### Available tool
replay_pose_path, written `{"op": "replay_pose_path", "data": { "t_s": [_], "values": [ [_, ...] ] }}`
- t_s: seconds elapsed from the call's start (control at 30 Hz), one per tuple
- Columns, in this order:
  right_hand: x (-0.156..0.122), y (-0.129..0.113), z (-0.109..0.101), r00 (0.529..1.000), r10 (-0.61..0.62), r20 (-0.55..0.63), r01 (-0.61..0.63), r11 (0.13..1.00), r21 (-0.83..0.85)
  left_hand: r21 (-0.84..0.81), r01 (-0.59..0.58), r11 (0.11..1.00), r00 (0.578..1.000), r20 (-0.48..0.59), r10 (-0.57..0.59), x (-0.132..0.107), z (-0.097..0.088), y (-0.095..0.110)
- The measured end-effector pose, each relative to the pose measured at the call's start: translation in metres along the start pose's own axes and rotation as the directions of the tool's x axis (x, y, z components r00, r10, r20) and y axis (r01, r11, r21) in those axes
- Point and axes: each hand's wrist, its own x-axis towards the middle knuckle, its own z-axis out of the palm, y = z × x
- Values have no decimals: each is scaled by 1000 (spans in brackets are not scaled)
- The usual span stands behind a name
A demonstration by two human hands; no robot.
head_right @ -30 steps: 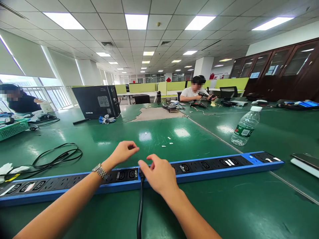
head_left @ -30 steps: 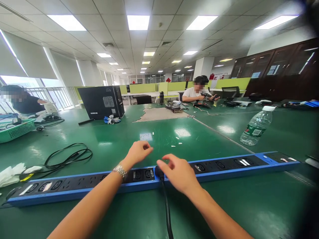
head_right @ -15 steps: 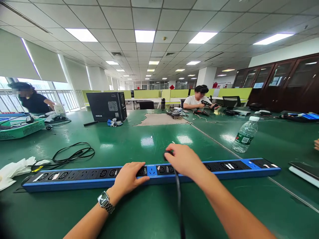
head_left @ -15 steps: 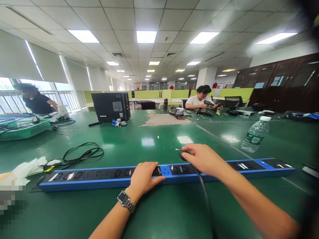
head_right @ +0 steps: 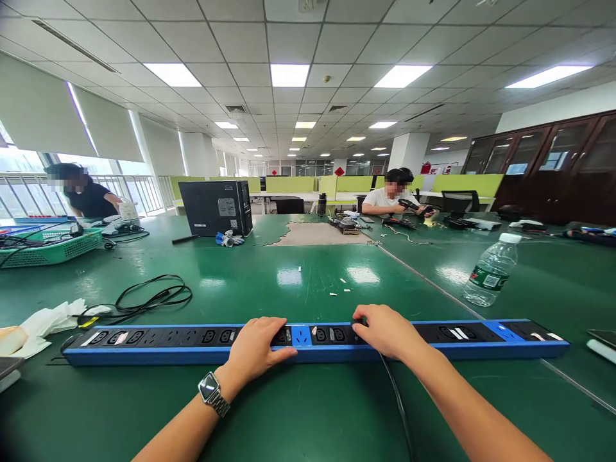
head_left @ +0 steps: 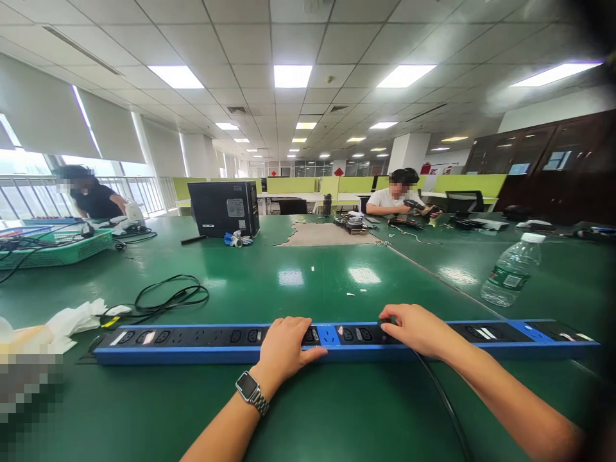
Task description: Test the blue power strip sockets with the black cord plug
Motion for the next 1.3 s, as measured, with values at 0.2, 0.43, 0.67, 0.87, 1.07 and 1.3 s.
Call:
{"op": "replay_pose_path", "data": {
  "t_s": [0.2, 0.43, 0.67, 0.87, 1.07, 1.3],
  "values": [
    [2, 5, 6, 999, 35, -2, -35, 999, 17, 12, 41, 999, 999, -7, -41, -7, -3, -7],
    [0, 11, 20, 998, 62, -7, -61, 996, 58, 85, 139, 987, 990, -31, -136, -32, -18, -52],
    [-4, 6, 20, 996, 89, -16, -88, 996, 27, 105, 206, 973, 978, -45, -202, -46, -28, -76],
    [-3, -2, 14, 996, 70, -59, -73, 996, -52, 95, 222, 970, 974, -54, -218, -45, -27, -72],
    [-5, -26, -11, 972, 157, -176, -147, 987, 67, 92, 232, 968, 973, -39, -229, -44, -27, -73],
    [7, -97, 17, 998, -66, 11, 59, 947, 315, 100, 224, 969, 974, -38, -221, -44, -28, -70]
  ]
}}
